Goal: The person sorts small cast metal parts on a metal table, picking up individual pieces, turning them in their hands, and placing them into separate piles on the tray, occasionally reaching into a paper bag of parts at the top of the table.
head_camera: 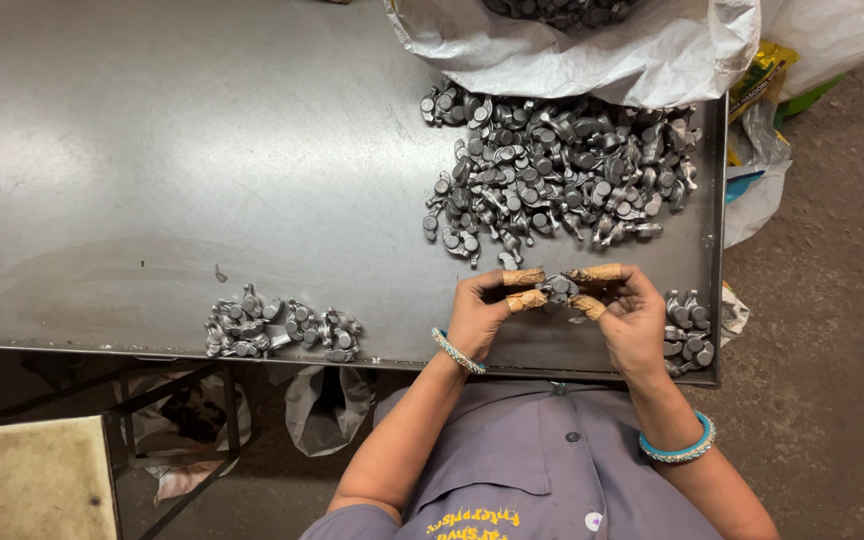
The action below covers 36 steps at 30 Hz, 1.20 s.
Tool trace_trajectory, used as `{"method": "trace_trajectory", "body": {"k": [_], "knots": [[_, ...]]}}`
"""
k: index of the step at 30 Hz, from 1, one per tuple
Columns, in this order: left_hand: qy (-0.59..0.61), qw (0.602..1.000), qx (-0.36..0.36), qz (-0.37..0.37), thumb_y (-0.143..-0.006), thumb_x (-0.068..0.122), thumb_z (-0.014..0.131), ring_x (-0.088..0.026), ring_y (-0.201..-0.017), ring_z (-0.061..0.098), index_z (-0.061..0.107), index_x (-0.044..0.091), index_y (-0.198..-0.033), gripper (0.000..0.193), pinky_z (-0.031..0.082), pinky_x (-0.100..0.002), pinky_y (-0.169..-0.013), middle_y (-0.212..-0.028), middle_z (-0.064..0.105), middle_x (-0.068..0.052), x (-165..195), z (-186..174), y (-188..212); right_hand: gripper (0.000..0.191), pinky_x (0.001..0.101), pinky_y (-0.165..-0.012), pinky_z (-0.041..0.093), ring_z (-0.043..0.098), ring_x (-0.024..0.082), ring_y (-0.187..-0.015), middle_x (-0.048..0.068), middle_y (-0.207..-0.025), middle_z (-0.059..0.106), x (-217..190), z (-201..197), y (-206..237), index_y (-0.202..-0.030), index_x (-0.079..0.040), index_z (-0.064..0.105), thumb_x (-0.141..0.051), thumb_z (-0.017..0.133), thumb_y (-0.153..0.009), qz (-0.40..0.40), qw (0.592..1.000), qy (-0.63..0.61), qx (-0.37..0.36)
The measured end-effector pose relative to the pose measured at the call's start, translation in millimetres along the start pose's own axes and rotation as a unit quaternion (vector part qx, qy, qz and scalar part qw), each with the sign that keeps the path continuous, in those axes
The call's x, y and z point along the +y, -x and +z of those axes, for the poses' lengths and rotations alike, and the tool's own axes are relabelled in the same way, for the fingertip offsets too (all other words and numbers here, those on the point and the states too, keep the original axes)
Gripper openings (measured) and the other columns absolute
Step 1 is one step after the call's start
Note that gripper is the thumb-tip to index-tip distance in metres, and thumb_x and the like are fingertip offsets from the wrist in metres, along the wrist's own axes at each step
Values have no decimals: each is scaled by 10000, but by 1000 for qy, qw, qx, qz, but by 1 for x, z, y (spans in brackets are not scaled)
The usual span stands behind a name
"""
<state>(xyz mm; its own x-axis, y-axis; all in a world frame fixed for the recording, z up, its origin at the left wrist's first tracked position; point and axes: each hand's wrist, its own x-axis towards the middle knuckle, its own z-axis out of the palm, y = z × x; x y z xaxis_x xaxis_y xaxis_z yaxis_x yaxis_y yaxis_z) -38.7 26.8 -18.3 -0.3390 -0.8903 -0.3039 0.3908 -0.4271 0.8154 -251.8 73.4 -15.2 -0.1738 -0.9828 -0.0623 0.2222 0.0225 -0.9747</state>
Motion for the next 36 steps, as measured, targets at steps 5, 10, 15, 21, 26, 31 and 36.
{"method": "trace_trajectory", "body": {"k": [5,10,15,21,26,31,36], "knots": [[9,1000,3,-3,-848,-11,775,-142,-994,722,745,-45,-1148,303,581,-284,-918,-1092,771,-92,-2,-2,-3,312,304,-918,594,686,163,-1053,126,-1173,684,4,-5,-1,-1224,70,612,143,599,-921,30,999,-1,-19],[86,996,-15,-24,-999,225,680,-136,-920,712,697,-33,-1118,285,603,-298,-794,-1012,742,-71,-8,-4,-6,257,254,-724,538,648,130,-866,116,-1089,724,-6,9,-6,-1238,62,710,-48,684,-1008,93,994,16,-53],[159,982,41,-97,-1017,328,631,-145,-777,708,682,-4,-1115,350,590,-295,-618,-962,724,-69,-5,-18,-10,352,359,-833,529,633,254,-974,98,-1064,680,-45,42,-14,-1132,-58,733,-73,808,-789,-114,908,392,-100],[59,990,122,-32,-1004,219,648,-106,-645,655,694,6,-1100,237,491,-243,-492,-926,738,-76,13,-44,-12,419,458,-854,499,595,351,-964,126,-991,664,-50,75,-16,-1043,-65,707,-105,869,-659,-116,818,555,-92],[48,991,120,-31,-1001,206,648,-97,-614,637,711,7,-1091,228,459,-227,-449,-907,728,-83,15,-45,-10,337,372,-730,505,645,250,-831,96,-913,709,-21,41,-33,-979,-42,683,-132,884,-724,-11,893,444,-73],[45,992,110,-48,-1011,244,662,-102,-605,633,701,-7,-1042,256,443,-231,-425,-894,732,-81,6,-40,-9,244,254,-626,533,677,129,-779,71,-952,731,-8,-8,-40,-1062,-34,663,-111,797,-874,212,973,-84,-43],[59,993,83,-66,-1016,304,636,-105,-584,632,716,8,-1080,313,443,-232,-409,-881,732,-77,-1,-28,-11,329,307,-640,577,692,161,-770,78,-951,735,-6,-24,-35,-1117,-19,674,-215,773,-873,281,921,-265,-46]]}}
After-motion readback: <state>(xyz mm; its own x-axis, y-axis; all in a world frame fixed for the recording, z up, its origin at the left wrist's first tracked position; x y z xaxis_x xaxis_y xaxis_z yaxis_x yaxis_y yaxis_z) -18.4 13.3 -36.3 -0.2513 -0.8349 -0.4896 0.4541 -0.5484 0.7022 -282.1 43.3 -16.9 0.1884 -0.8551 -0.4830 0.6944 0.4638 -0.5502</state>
